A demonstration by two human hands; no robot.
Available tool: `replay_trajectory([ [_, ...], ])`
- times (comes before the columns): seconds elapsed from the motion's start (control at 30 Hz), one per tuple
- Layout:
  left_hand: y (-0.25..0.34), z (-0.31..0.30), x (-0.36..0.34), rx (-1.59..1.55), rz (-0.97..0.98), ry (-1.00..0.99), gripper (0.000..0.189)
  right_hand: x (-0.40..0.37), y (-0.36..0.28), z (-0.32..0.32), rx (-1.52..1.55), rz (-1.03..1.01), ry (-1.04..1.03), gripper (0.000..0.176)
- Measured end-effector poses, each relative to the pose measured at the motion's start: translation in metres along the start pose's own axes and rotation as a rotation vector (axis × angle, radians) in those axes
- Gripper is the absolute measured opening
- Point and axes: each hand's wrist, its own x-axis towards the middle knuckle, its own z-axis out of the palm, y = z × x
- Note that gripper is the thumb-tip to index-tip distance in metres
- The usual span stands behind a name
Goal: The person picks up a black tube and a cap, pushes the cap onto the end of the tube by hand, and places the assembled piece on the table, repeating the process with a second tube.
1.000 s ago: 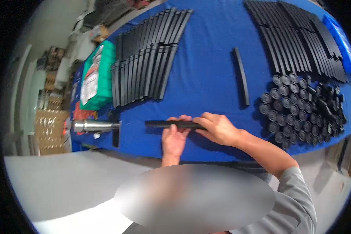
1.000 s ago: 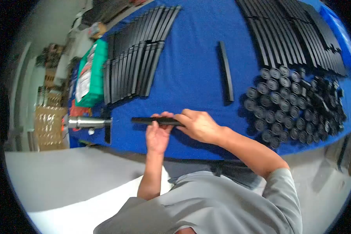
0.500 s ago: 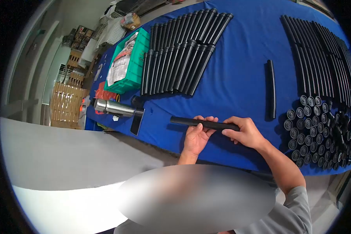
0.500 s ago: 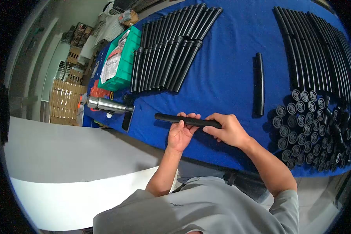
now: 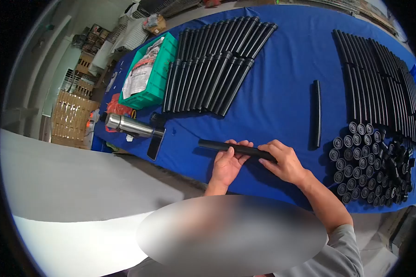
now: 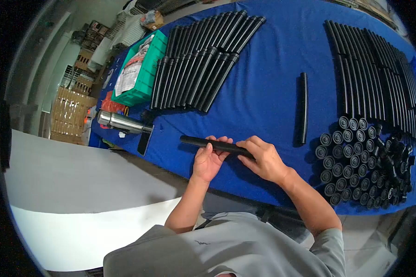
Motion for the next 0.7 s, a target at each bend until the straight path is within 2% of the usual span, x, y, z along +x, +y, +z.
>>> replay_trajectory([
  [0.1, 0.000, -0.002, 0.001, 0.006, -0.003, -0.020, 0.024, 0.011, -0.015, -0.016, 0.477, 0.715, -0.234, 0.035],
  [0.2, 0.001, 0.003, 0.002, -0.001, -0.010, 0.021, 0.022, -0.001, 0.001, -0.001, -0.016, 0.037, -0.012, 0.033],
  [0.3, 0.001, 0.003, 0.000, -0.040, -0.012, 0.042, 0.020, -0.001, 0.000, 0.004, -0.032, -0.066, 0.054, 0.032],
  [0.4, 0.001, 0.001, 0.001, -0.039, -0.011, 0.030, 0.019, 0.008, -0.010, -0.012, 0.468, 0.678, -0.220, 0.035],
  [0.5, 0.001, 0.003, 0.002, -0.024, -0.017, 0.031, 0.020, -0.002, 0.004, 0.001, 0.021, 0.056, -0.007, 0.034],
  [0.53, 0.001, 0.002, 0.002, -0.030, -0.015, 0.025, 0.022, -0.002, 0.004, 0.004, -0.046, -0.054, 0.039, 0.033],
  [0.7, 0.000, -0.002, 0.000, -0.031, -0.006, 0.018, 0.022, -0.002, 0.008, 0.001, 0.124, 0.140, -0.044, 0.032],
])
